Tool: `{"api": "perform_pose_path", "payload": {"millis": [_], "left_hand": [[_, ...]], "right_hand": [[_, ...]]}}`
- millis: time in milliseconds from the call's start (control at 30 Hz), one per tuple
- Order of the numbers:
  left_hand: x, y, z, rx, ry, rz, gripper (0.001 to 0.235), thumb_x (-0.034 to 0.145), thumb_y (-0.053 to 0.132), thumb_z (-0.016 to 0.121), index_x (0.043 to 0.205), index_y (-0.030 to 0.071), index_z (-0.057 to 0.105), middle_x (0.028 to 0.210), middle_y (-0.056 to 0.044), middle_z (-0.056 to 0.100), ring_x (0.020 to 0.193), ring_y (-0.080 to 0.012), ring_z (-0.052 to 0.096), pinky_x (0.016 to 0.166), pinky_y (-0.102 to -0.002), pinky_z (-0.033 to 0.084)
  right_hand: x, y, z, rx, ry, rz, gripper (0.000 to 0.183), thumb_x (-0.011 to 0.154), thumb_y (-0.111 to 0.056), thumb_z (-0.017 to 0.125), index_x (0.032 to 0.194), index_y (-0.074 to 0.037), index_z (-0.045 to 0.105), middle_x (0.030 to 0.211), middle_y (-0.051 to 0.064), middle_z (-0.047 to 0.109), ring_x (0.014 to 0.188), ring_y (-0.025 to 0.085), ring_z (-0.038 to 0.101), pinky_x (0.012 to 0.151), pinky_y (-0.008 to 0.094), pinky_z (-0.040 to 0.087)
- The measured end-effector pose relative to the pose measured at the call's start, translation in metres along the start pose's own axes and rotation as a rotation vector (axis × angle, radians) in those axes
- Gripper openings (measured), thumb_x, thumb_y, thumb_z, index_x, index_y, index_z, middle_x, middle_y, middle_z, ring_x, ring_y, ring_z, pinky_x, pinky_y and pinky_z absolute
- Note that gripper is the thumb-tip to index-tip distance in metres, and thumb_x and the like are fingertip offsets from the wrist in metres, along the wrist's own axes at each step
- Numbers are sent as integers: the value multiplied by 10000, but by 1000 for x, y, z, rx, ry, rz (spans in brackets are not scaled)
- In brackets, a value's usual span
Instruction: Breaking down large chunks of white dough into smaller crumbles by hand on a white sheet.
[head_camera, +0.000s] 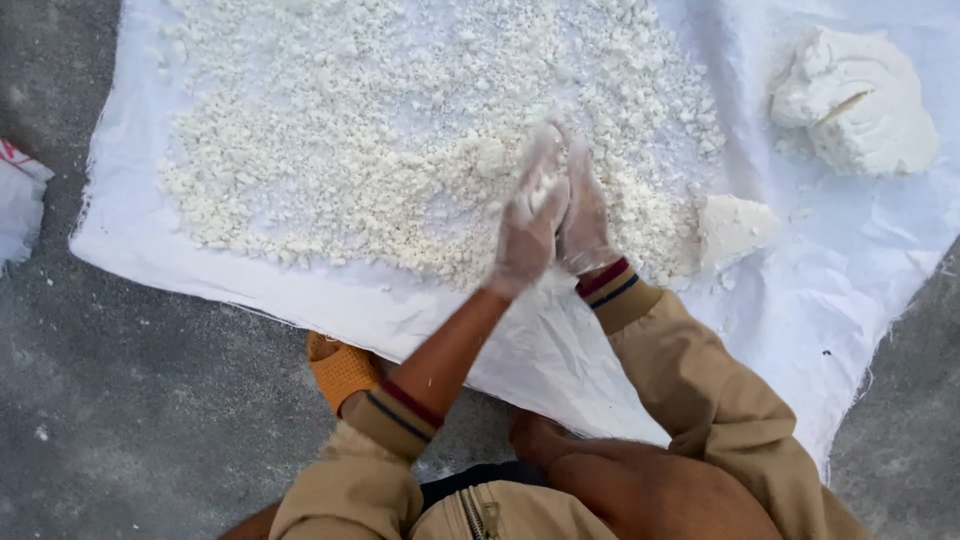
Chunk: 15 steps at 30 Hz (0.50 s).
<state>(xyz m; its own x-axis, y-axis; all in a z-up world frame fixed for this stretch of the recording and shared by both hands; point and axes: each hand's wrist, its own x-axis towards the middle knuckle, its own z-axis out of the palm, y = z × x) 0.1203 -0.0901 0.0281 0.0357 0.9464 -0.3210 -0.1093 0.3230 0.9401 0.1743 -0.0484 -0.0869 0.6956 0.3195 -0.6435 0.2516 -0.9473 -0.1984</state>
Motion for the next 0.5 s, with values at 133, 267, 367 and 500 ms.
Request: {"api": "perform_pose_path", "payload": {"millis": [133,267,367,500], "left_hand": [[59,-48,-2,-215,179,227,497,1084,222,602,1558,110,503,1648,-97,411,1533,-184,333,1298,-358,264],[37,-29,8,-63,-55,107,564,1068,235,565,1598,246,370,1412,-54,582,1049,-123,413,861,-280,304],[54,-37,-11,309,-42,356,478,1077,246,577,1549,246,500,1577,-88,500,1541,-233,375,1341,-399,146],[87,-31,-29,344,-29,-8,414,989,497,592,1239,196,729,1258,-126,721,1293,-319,607,1219,-483,316]], "right_hand": [[-46,37,-78,175,-250,-1304,554,1120,-296,335,1574,12,251,1643,270,256,1554,438,160,1312,474,151],[-29,34,-84,195,-261,-1100,585,1114,-281,380,1546,72,205,1565,312,349,1418,409,440,1129,395,458],[-33,34,-88,467,-525,-776,540,1120,-332,301,1560,-18,306,1569,201,402,1453,294,408,1199,337,335],[64,104,5,-130,-195,-1305,603,918,-76,660,1483,33,480,1366,256,598,1345,382,508,1225,453,310]]}}
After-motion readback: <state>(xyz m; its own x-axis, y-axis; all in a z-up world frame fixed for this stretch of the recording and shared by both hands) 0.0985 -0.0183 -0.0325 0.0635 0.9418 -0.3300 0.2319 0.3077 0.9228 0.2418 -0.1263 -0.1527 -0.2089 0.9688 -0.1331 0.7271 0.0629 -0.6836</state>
